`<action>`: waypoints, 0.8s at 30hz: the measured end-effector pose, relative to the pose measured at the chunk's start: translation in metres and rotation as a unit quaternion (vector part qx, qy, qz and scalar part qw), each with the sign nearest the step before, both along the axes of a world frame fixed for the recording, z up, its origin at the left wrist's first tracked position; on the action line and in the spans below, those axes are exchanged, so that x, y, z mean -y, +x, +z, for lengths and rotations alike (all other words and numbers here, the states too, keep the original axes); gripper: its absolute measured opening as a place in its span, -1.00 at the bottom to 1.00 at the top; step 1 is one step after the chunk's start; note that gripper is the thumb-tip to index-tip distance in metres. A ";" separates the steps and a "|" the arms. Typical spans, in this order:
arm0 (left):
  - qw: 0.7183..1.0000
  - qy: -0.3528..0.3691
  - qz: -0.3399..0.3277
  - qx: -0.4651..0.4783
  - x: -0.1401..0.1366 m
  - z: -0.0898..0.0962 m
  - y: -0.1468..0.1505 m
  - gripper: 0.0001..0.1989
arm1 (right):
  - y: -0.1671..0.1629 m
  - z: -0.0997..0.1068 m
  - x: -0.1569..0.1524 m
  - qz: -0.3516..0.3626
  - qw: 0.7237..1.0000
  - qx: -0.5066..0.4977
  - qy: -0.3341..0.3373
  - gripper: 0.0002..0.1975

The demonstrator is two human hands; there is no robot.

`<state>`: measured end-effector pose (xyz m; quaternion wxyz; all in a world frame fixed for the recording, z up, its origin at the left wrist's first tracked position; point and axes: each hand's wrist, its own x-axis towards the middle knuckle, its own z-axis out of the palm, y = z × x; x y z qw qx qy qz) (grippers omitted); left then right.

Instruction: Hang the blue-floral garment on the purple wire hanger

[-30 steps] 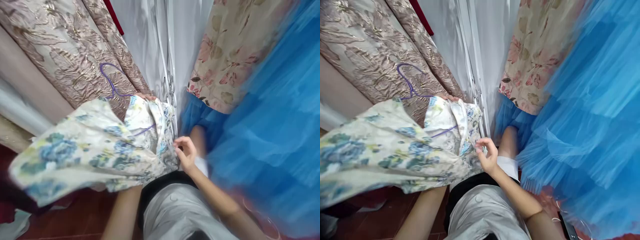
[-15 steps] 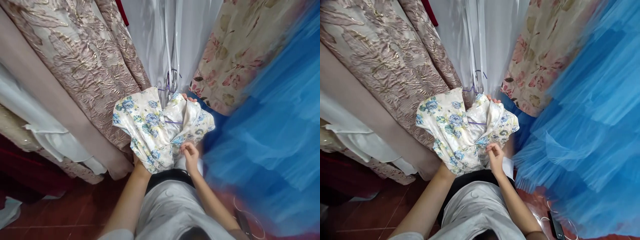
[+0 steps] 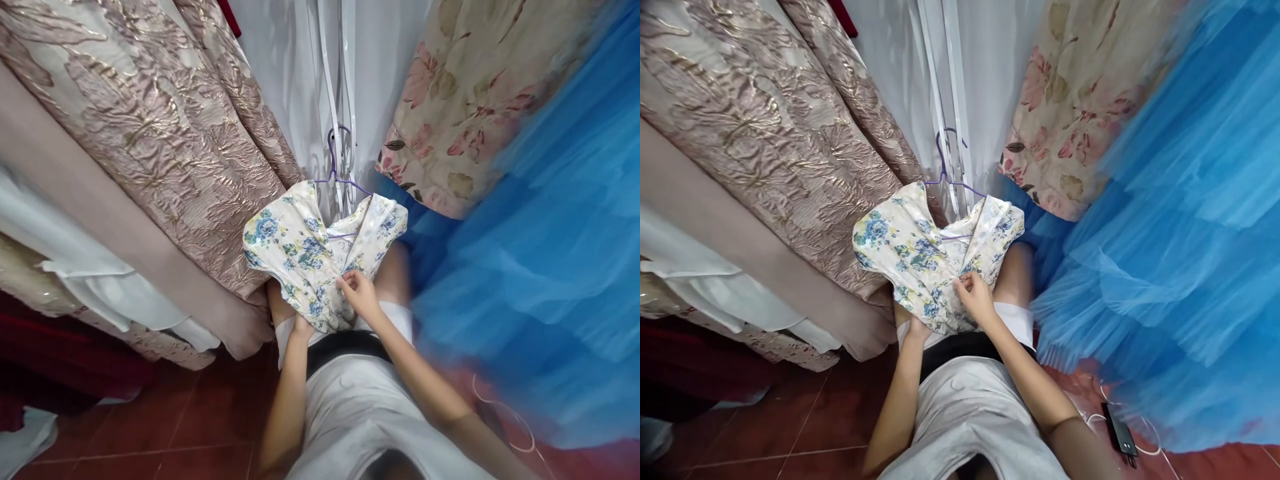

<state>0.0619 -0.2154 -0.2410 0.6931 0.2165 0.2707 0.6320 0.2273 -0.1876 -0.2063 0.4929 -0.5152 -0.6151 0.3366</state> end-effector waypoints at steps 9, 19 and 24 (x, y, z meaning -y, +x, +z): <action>0.876 0.043 0.341 -0.338 -0.001 -0.035 -0.004 -0.24 | -0.002 0.002 -0.001 0.022 0.999 -0.037 -0.010 -0.73; 0.718 0.299 0.247 -0.578 -0.006 0.000 0.046 -0.86 | 0.001 0.020 0.028 0.040 0.975 -0.211 -0.061 -0.56; 0.705 0.308 0.233 -0.595 -0.001 0.009 0.060 -0.90 | 0.003 0.022 0.019 0.017 0.977 -0.208 0.030 -0.65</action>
